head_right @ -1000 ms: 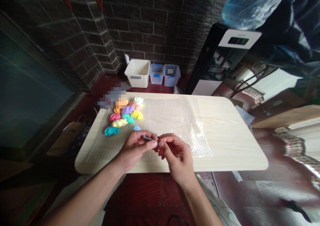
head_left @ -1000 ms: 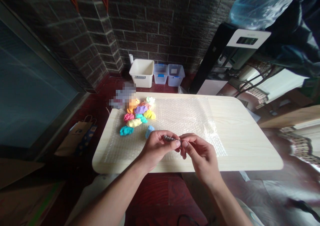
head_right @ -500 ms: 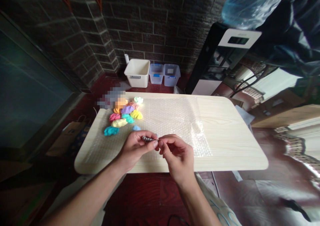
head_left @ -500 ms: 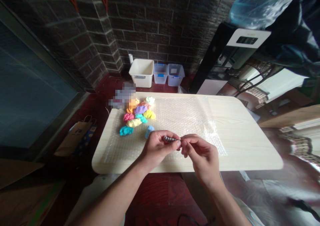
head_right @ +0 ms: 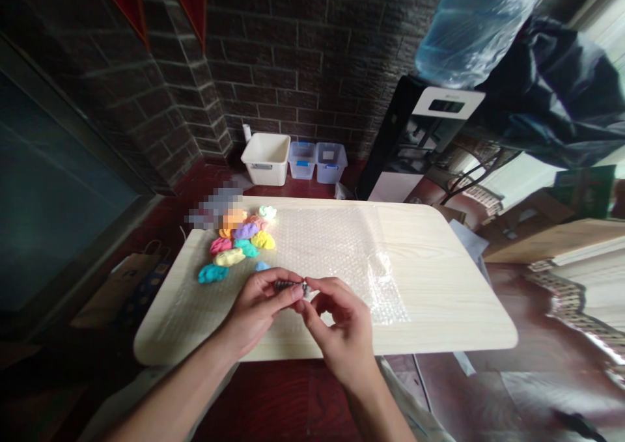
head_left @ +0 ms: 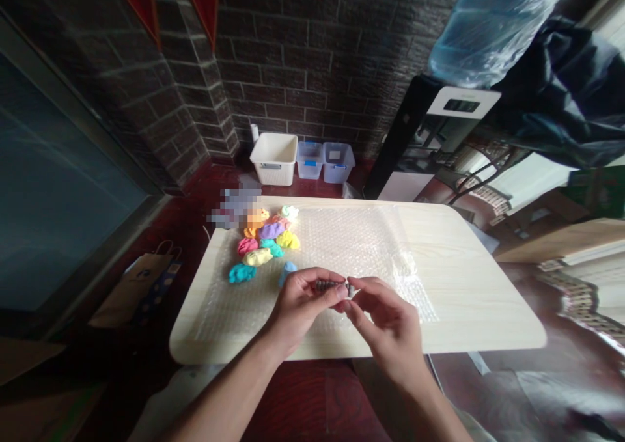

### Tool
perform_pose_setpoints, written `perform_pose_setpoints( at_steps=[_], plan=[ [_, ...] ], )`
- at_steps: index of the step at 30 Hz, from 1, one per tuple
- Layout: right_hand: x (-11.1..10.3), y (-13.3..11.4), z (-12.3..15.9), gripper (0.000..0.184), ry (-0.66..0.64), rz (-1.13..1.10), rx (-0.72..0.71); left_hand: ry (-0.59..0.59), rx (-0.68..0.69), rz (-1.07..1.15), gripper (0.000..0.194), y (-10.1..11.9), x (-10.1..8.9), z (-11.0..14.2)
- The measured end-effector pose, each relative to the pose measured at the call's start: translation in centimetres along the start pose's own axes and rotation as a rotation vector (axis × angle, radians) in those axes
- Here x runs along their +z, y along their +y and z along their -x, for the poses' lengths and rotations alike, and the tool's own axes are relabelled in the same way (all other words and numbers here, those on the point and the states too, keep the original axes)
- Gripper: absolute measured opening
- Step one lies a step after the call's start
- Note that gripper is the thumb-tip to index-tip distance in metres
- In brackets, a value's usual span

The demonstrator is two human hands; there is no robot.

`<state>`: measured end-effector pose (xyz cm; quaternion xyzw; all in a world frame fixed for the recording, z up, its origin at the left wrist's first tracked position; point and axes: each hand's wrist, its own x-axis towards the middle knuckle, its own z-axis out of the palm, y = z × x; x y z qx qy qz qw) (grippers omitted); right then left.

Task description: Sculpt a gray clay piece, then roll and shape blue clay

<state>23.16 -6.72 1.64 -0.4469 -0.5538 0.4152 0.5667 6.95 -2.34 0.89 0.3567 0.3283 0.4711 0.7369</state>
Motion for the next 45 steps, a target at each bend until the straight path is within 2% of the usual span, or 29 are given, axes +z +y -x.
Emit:
perform_pose_setpoints(
  at_steps=[7,14,19,30,36,39,43,45],
  plan=[
    [-0.3,0.2,-0.1,0.02,0.042,-0.095,0.072,-0.075,0.0,-0.012,0.031,0.7,-0.2,0.0],
    [-0.6,-0.2,-0.4,0.022,-0.058,-0.203,0.162,-0.096,0.057,-0.184,0.023,0.9,-0.6,0.1],
    [-0.8,0.1,-0.4,0.016,-0.072,-0.238,0.186,-0.108,0.1,-0.247,0.021,0.9,-0.7,-0.1],
    [-1.0,0.2,-0.3,0.026,-0.094,-0.301,0.259,-0.125,0.123,-0.338,0.019,0.3,-1.3,0.1],
    [-1.1,0.2,-0.6,0.021,-0.039,-0.356,0.234,-0.068,0.073,-0.278,0.033,0.6,-1.2,-0.1],
    [-1.2,0.2,-0.7,0.019,-0.009,-0.349,0.227,-0.033,0.034,-0.296,0.031,0.5,-1.5,-0.2],
    [-1.1,0.6,-0.8,0.031,0.049,-0.34,0.258,0.009,0.028,-0.331,0.029,0.5,-1.7,-0.3],
    [-1.0,0.7,-0.9,0.029,0.068,-0.325,0.276,0.01,0.029,-0.332,0.029,0.6,-1.5,-0.3]
  ],
)
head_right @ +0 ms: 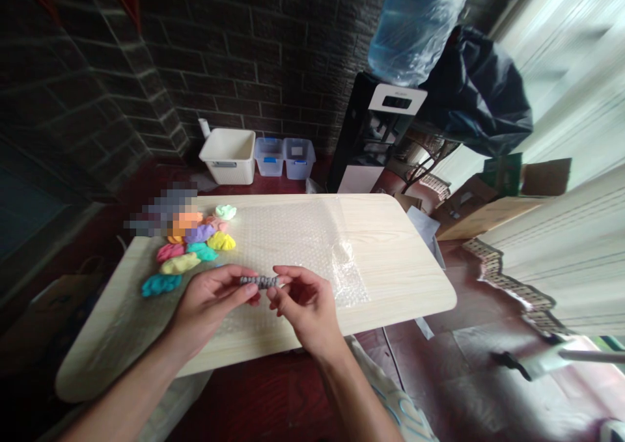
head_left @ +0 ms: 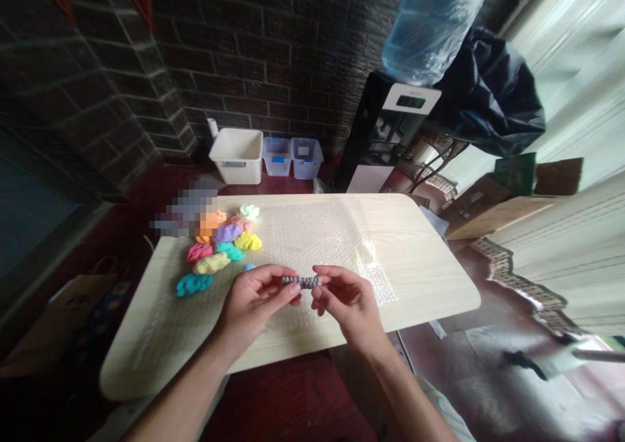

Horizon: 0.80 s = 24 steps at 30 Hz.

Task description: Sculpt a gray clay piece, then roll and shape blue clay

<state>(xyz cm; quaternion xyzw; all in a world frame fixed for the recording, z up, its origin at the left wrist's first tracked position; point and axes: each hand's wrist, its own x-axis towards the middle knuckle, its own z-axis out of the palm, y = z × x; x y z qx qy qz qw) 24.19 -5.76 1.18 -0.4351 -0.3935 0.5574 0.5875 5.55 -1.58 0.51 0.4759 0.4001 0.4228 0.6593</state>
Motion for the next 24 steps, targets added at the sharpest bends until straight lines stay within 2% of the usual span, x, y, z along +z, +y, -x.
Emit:
perform_pose_setpoints(
  at_steps=[4,14,24],
  plan=[
    [0.04,0.0,-0.27,0.021,0.055,0.043,0.012,-0.013,-0.009,0.039,0.032,0.34,0.37,-0.07],
    [-0.24,0.17,-0.18,0.027,0.098,-0.021,0.043,0.024,0.017,0.046,0.031,0.01,0.37,-0.19],
    [-0.11,0.09,-0.35,0.023,0.051,0.019,0.016,0.0,0.032,0.094,0.03,-0.08,0.72,-0.06]
  ],
)
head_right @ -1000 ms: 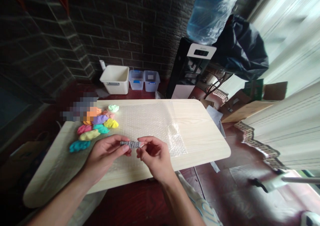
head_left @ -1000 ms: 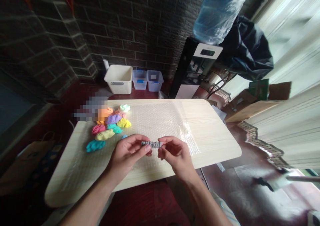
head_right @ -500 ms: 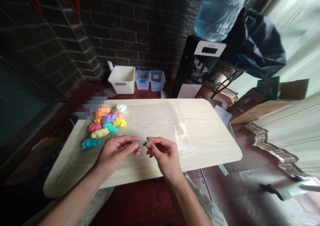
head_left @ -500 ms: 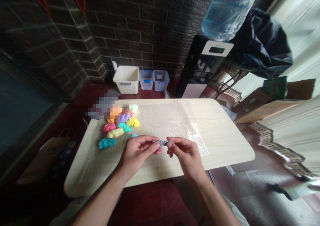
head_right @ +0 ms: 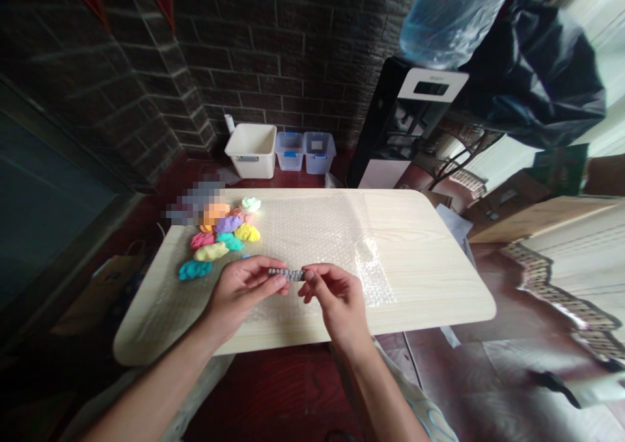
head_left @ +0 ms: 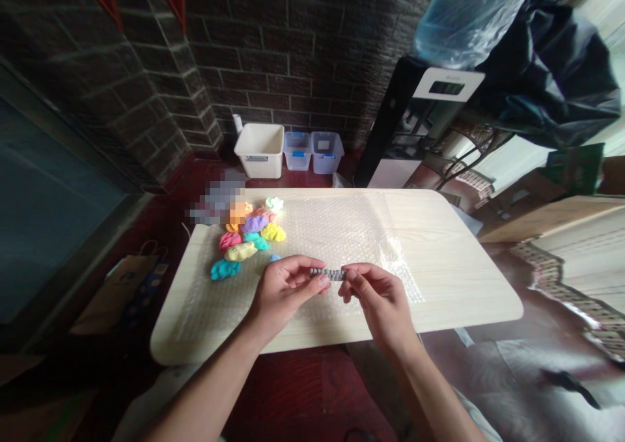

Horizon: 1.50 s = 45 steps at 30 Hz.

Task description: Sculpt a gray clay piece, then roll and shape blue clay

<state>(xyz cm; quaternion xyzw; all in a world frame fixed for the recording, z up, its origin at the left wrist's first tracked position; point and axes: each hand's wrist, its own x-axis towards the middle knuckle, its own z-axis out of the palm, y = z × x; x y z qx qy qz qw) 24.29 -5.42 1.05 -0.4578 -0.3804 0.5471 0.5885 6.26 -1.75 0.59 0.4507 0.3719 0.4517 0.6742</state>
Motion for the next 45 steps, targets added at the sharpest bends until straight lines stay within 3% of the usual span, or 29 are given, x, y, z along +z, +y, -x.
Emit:
perform_pose_setpoints(
  at_steps=[11,22,31,45],
  plan=[
    [0.7,-0.5,0.5,0.025,-0.092,0.171,-0.07,-0.031,0.021,-0.037,0.027,-0.6,0.5,0.1],
    [0.6,-0.3,0.9,0.013,-0.081,0.251,-0.164,-0.066,0.036,-0.008,0.022,-0.4,0.4,-0.1],
    [0.7,-1.1,0.8,0.018,-0.099,0.311,-0.173,-0.068,0.035,-0.052,0.02,-0.5,0.1,-0.1],
    [-0.3,-0.7,0.9,0.015,-0.129,0.626,-0.322,-0.043,0.035,-0.087,0.019,-0.6,0.1,-0.2]
  ],
)
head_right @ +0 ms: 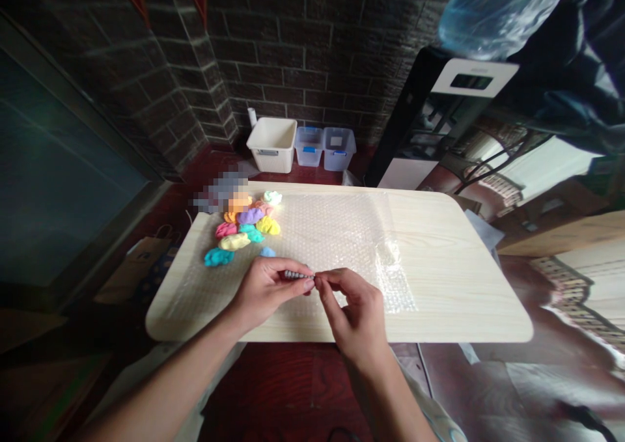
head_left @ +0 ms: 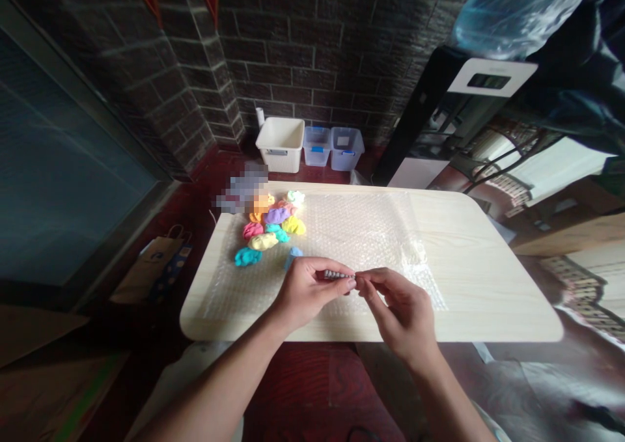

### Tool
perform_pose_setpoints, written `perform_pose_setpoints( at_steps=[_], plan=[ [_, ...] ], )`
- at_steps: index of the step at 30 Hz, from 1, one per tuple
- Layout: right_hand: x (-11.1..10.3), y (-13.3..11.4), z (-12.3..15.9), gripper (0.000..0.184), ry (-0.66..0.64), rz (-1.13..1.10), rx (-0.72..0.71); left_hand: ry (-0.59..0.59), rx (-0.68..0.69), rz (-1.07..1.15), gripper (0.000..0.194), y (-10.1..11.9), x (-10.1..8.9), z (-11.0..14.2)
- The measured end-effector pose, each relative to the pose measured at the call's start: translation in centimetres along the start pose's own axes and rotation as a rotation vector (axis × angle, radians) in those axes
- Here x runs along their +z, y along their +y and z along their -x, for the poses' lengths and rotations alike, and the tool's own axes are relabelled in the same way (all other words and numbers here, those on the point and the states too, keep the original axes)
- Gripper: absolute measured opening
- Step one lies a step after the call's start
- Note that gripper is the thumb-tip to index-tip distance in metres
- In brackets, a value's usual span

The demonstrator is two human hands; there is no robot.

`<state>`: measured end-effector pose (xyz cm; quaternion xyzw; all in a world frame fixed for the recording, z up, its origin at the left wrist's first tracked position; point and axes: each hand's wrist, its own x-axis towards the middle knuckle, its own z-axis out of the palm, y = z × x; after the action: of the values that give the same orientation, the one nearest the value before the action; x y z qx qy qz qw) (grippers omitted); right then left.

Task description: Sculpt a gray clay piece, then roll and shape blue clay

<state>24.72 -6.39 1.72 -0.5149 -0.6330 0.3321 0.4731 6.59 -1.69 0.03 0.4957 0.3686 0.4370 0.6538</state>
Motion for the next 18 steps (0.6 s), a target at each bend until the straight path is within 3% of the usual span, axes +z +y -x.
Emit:
perform_pose_setpoints(
  at_steps=[5,12,18],
  plan=[
    [0.09,-0.44,-0.01,0.016,-0.014,0.043,-0.015,-0.007,0.017,0.025,0.016,0.18,0.04,-0.01],
    [0.83,-0.22,-0.31,0.019,0.139,-0.362,0.223,0.034,0.018,0.069,0.019,0.1,-0.16,-0.06],
    [0.77,-0.19,-0.53,0.019,0.121,-0.382,0.255,0.038,0.003,0.056,0.02,0.11,-0.17,-0.04]
  ],
)
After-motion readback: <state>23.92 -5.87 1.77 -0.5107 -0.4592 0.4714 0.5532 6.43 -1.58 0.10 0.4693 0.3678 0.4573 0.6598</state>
